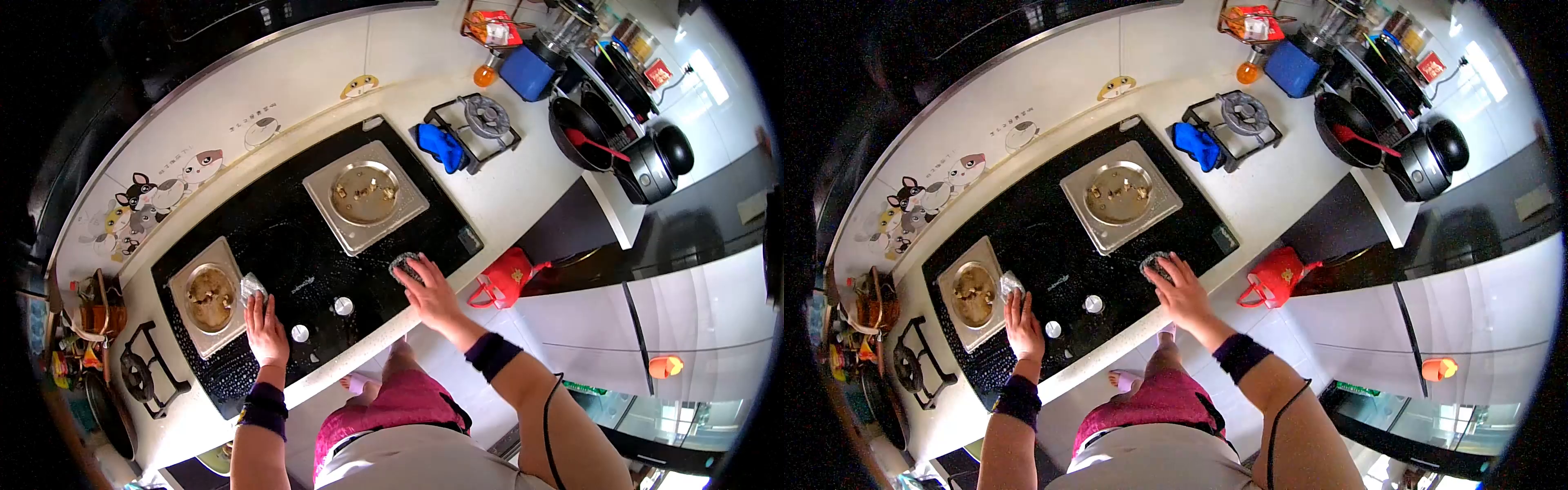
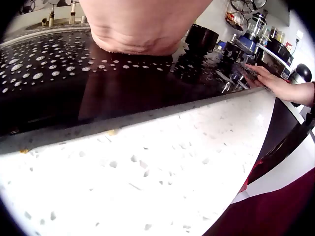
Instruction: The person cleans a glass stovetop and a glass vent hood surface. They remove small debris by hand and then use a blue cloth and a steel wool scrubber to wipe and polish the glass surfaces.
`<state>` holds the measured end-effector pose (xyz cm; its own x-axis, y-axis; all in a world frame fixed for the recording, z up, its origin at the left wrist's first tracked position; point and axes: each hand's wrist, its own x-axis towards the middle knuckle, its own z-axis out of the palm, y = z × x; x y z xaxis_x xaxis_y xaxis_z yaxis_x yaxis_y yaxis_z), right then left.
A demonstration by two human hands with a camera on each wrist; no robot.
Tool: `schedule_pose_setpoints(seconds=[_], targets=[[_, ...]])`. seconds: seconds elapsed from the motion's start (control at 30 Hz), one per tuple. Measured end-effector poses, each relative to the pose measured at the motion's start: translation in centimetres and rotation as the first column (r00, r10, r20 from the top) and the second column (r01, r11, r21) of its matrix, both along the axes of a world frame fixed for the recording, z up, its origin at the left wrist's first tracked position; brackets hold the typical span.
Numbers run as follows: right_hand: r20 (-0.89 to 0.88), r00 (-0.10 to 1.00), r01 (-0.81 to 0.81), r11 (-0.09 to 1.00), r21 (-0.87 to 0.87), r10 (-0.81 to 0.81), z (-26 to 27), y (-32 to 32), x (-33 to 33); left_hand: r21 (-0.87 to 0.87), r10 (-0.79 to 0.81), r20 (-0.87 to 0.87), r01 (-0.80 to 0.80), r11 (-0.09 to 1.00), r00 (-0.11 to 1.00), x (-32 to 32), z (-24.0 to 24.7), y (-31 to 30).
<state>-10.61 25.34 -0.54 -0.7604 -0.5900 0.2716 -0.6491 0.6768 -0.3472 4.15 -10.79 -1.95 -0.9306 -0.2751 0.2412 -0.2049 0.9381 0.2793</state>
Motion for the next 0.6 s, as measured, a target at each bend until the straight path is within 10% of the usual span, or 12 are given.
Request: schedule_pose_setpoints(seconds=[0.17,0.43,0.6], targets=[[-0.107,0.943,0.319,0.947,0.032,-0.314,-0.3,5.1,-8.6,-0.041,0.001,-0.003,-0.001,0.999,1.000,0.0,-0.6,-0.1],[0.040,0.997,0.062,0.997,0.045,-0.064,-0.1,2.3,-0.7,-0.028,-0.003,0.007,0.003,1.000,1.000,-0.3,-0.2,0.1],[-0.082,0.969,0.234,0.972,-0.002,-0.233,-0.2,1.2,-13.3,-0.035,-0.003,0.038,0.004,0.999,0.999,-0.3,0.0,0.4]])
